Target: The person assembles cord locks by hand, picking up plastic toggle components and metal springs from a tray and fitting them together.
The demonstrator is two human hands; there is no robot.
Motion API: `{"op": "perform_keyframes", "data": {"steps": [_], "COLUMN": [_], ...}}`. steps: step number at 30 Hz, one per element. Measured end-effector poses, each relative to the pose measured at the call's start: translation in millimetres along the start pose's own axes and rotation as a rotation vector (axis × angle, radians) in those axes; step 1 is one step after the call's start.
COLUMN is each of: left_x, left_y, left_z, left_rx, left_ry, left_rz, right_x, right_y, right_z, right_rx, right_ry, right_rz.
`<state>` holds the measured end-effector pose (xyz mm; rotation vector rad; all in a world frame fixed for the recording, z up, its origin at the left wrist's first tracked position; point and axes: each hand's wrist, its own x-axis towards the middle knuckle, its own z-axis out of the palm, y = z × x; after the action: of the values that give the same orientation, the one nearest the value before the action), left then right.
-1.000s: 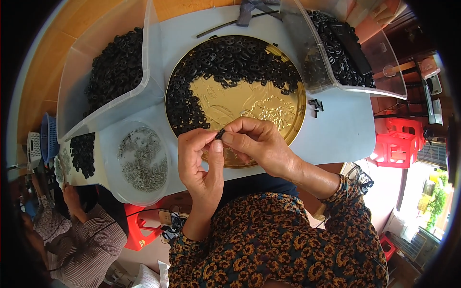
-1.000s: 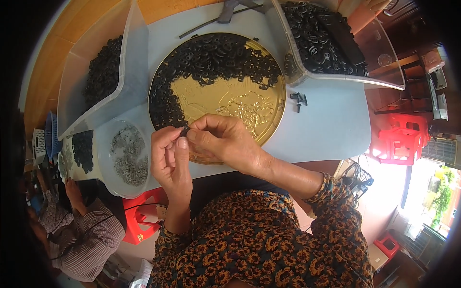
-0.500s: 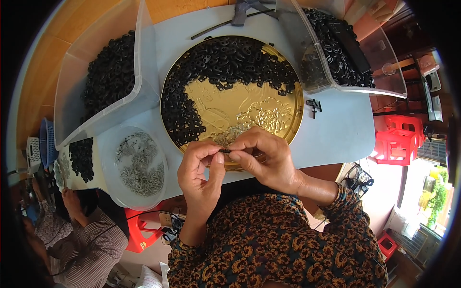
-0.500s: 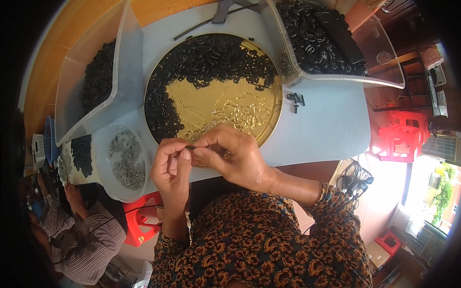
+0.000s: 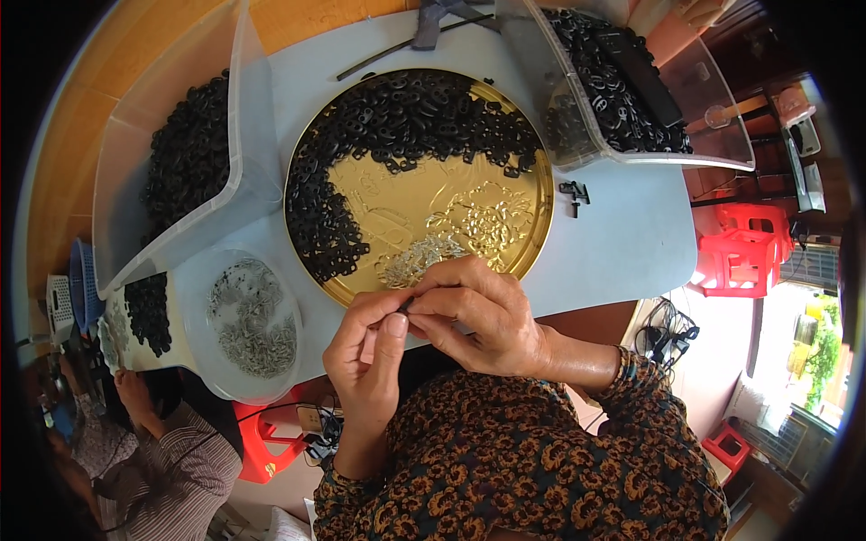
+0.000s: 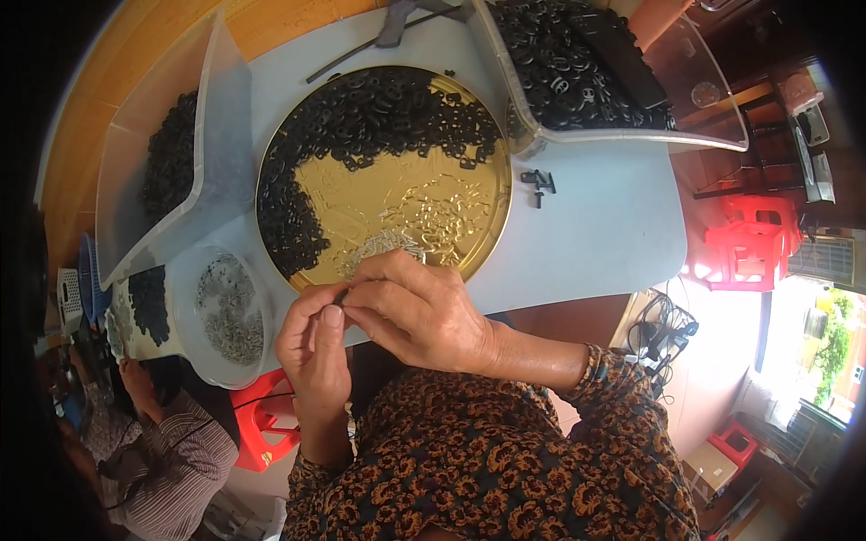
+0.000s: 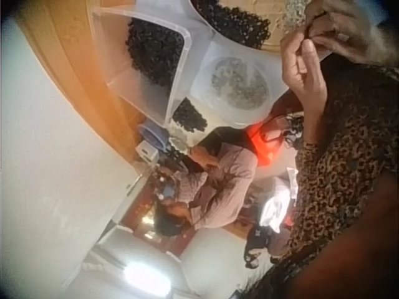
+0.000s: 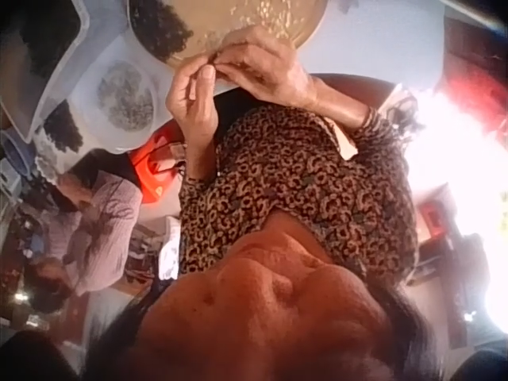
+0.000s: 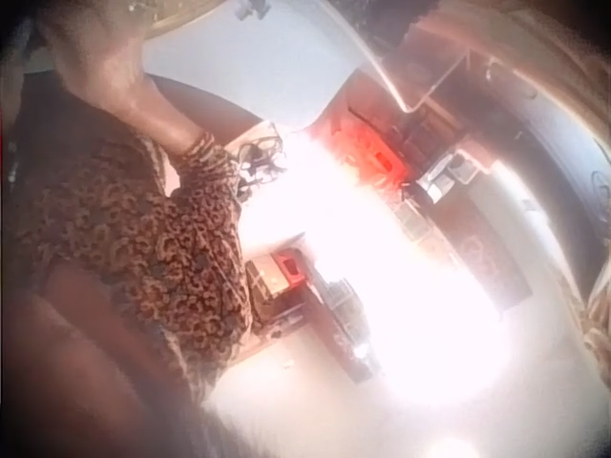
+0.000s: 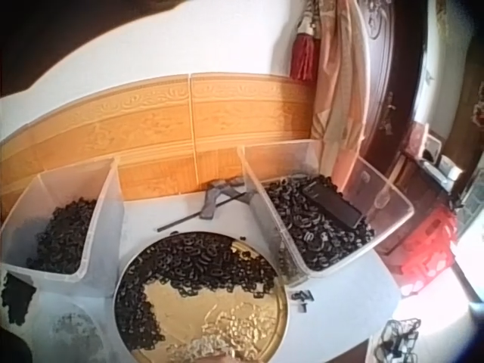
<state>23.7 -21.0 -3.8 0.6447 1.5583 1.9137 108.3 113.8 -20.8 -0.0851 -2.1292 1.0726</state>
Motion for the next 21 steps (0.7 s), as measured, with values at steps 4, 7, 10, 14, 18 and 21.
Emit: {"op": "perform_keyframes", "data": {"steps": [4,7,10,14,18,21], "left_x": [2.5,2.3,1.6,-1.6,-5.0,-8.8], "left_y": [0.2,3.7,5.5,1.4,0.1,-5.1], "left_z": [-7.4,-8.8,-11.9,-13.1,-12.1,-13.8], "left_rx": [-0.014,0.013,0.033,0.021,-0.122,-0.145], "left_ry": [-0.03,-0.066,-0.124,-0.141,-0.166,-0.191], "left_rz": [-0.054,-0.085,-0.099,-0.16,-0.234,-0.166], "right_x": [-1.8,-0.4,-5.7,-13.0,-18.7,-20.3], "right_y": [-3.2,-10.3,-12.8,-11.5,-16.6,-19.7], "right_z": [-2.8,-7.7,-12.6,-15.4,-19.4,-19.5], "right_rx": [0.088,0.164,0.198,0.209,0.356,0.434], "right_ry": [-0.005,-0.028,-0.064,-0.113,-0.151,-0.107], "right_rz": [0.066,0.176,0.247,0.278,0.448,0.446]}}
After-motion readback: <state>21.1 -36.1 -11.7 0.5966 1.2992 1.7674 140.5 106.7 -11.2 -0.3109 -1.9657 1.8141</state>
